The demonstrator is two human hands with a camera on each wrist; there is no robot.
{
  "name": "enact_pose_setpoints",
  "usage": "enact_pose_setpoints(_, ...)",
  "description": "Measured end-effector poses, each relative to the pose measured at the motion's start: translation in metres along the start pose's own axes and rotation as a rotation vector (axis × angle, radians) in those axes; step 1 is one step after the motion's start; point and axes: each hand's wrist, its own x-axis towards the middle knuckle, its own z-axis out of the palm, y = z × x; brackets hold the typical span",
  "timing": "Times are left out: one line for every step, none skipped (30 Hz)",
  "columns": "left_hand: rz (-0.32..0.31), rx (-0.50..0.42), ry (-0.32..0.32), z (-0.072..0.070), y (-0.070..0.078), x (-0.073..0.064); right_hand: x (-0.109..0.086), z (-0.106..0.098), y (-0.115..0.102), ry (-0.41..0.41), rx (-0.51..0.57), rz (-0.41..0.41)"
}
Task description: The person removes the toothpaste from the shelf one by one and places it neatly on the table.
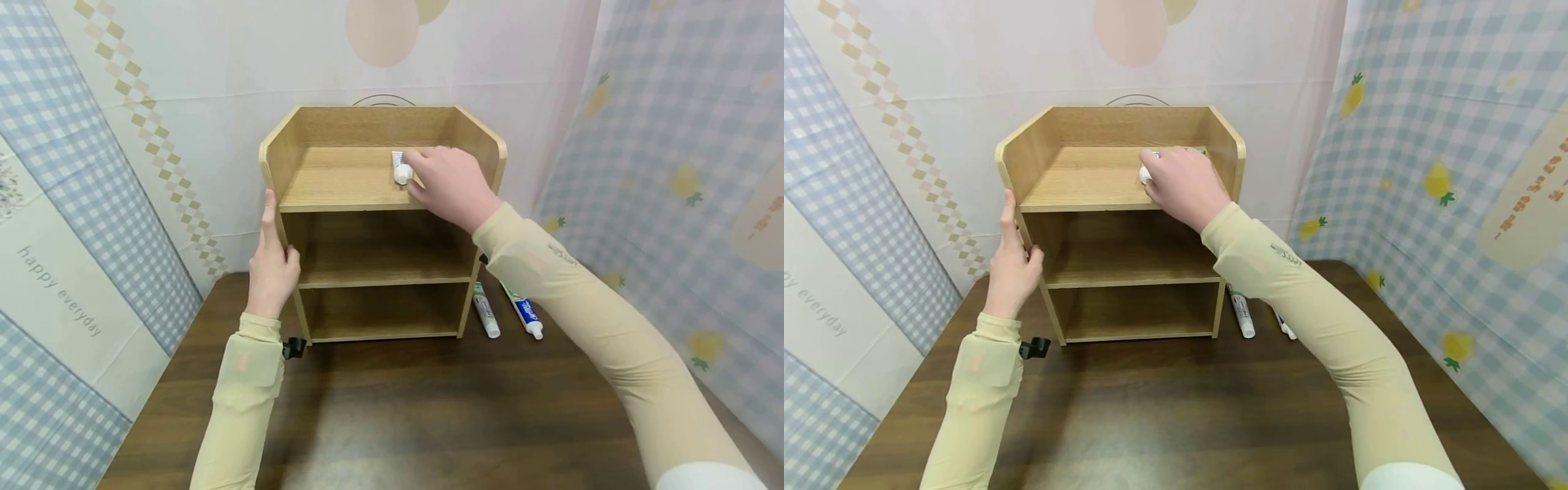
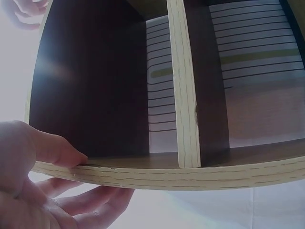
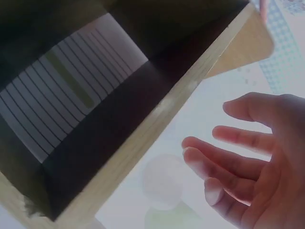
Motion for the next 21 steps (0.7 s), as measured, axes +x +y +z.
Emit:
enact_pose_setpoints(0.0, -0.001, 0.0, -0.001, 0.0, 0.0, 0.004, 0.0, -0.001, -0.032, -0.011, 0.006)
enact_pose_setpoints(0.0, -0.001, 0.001, -0.002, 0.0, 0.0, 0.009, 0.0, -0.001, -0.058, -0.018, 0.011)
enact_pose_setpoints(0.001, 0.0, 0.002, -0.002, 0.0, 0.0, 0.013, 0.0, -0.002, -0.084, -0.025, 0.018)
enact_pose_setpoints(0.002, 0.002, 0.006, -0.003, 0.0, 0.0, 0.017, 0.001, -0.003, -0.102, -0.031, 0.021)
enact_pose_setpoints(0.002, 0.002, 0.009, -0.004, 0.001, 0.001, 0.021, 0.002, -0.003, -0.118, -0.035, 0.025)
enact_pose_setpoints(0.002, 0.003, 0.011, -0.004, 0.001, 0.001, 0.025, 0.003, -0.003, -0.131, -0.038, 0.029)
enact_pose_setpoints(0.001, 0.004, 0.012, -0.005, 0.001, 0.001, 0.028, 0.004, -0.003, -0.139, -0.038, 0.034)
enact_pose_setpoints(0.0, 0.005, 0.011, -0.005, 0.0, 0.001, 0.031, 0.006, -0.003, -0.147, -0.04, 0.041)
enact_pose_setpoints(-0.001, 0.003, 0.009, -0.005, 0.0, 0.001, 0.034, 0.008, -0.003, -0.155, -0.042, 0.049)
enact_pose_setpoints(-0.003, 0.0, 0.005, -0.005, 0.0, 0.001, 0.036, 0.01, -0.002, -0.165, -0.041, 0.06)
enact_pose_setpoints(-0.006, -0.001, 0.002, -0.005, 0.0, 0.001, 0.039, 0.012, -0.001, -0.18, -0.042, 0.073)
enact_pose_setpoints(-0.008, -0.002, -0.001, -0.005, 0.0, 0.001, 0.041, 0.014, -0.001, -0.198, -0.044, 0.084)
enact_pose_setpoints(-0.01, -0.003, -0.003, -0.004, 0.0, 0.0, 0.043, 0.015, 0.0, -0.22, -0.046, 0.096)
enact_pose_setpoints(-0.012, -0.005, -0.005, -0.004, 0.0, 0.0, 0.045, 0.017, 0.001, -0.245, -0.046, 0.107)
enact_pose_setpoints(-0.013, -0.005, -0.005, -0.004, 0.0, 0.0, 0.046, 0.018, 0.001, -0.271, -0.045, 0.119)
enact_pose_setpoints(-0.013, -0.005, -0.005, -0.004, 0.0, -0.001, 0.048, 0.02, 0.002, -0.298, -0.045, 0.128)
enact_pose_setpoints(-0.012, -0.005, -0.005, -0.004, 0.0, -0.001, 0.05, 0.021, 0.002, -0.324, -0.044, 0.136)
enact_pose_setpoints(-0.01, -0.006, -0.004, -0.005, 0.0, -0.001, 0.052, 0.023, 0.003, -0.347, -0.04, 0.143)
enact_pose_setpoints(-0.007, -0.007, -0.004, -0.005, 0.001, -0.002, 0.053, 0.024, 0.003, -0.369, -0.036, 0.151)
enact_pose_setpoints(-0.003, -0.008, -0.005, -0.005, 0.001, -0.002, 0.055, 0.025, 0.004, -0.39, -0.031, 0.159)
enact_pose_setpoints(0.0, -0.008, -0.006, -0.005, 0.001, -0.002, 0.056, 0.026, 0.004, -0.406, -0.029, 0.166)
